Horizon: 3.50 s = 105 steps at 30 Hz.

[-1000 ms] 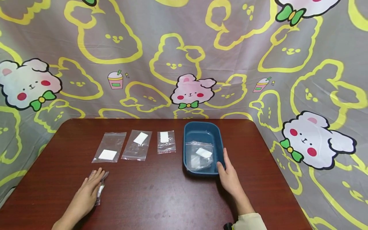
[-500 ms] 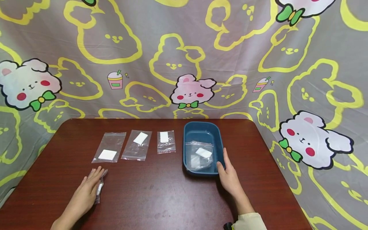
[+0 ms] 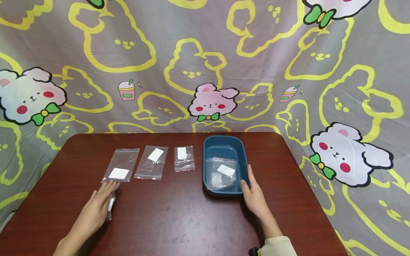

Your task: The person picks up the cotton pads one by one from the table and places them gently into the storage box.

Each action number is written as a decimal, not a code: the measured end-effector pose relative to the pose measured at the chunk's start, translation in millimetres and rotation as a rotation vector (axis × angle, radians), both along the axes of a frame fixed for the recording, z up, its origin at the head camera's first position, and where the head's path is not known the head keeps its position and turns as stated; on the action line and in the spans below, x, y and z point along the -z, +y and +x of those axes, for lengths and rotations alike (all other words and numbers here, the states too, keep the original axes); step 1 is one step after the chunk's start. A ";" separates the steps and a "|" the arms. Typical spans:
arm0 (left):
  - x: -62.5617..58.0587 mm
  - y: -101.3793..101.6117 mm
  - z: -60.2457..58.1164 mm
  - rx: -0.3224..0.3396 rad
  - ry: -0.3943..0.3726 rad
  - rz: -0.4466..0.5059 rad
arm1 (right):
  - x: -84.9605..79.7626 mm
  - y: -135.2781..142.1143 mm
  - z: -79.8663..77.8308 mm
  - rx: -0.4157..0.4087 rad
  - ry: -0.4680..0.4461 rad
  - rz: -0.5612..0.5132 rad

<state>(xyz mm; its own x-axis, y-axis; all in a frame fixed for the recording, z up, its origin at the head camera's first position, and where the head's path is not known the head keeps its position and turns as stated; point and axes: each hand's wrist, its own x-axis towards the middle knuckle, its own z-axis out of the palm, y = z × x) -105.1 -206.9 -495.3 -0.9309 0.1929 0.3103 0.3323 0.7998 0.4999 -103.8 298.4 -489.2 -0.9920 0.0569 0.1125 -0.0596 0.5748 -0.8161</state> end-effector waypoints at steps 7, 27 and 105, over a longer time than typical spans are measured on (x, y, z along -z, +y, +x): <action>-16.3 10.4 -13.1 0.034 0.066 -0.023 | 1.2 0.5 0.7 -0.001 -0.005 0.002; -45.1 25.6 -34.2 0.050 0.086 -0.024 | 2.7 0.0 0.8 0.002 0.006 0.002; -64.1 292.7 -78.2 0.481 0.012 -0.203 | 3.1 -1.2 -1.4 0.031 -0.019 0.014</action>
<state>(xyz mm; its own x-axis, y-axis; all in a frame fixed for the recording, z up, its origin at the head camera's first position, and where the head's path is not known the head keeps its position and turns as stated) -183.4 85.7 -431.2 -0.7190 0.6551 0.2321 0.6906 0.6358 0.3447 -105.1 297.2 -492.3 -0.9917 0.0865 0.0948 -0.0262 0.5871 -0.8091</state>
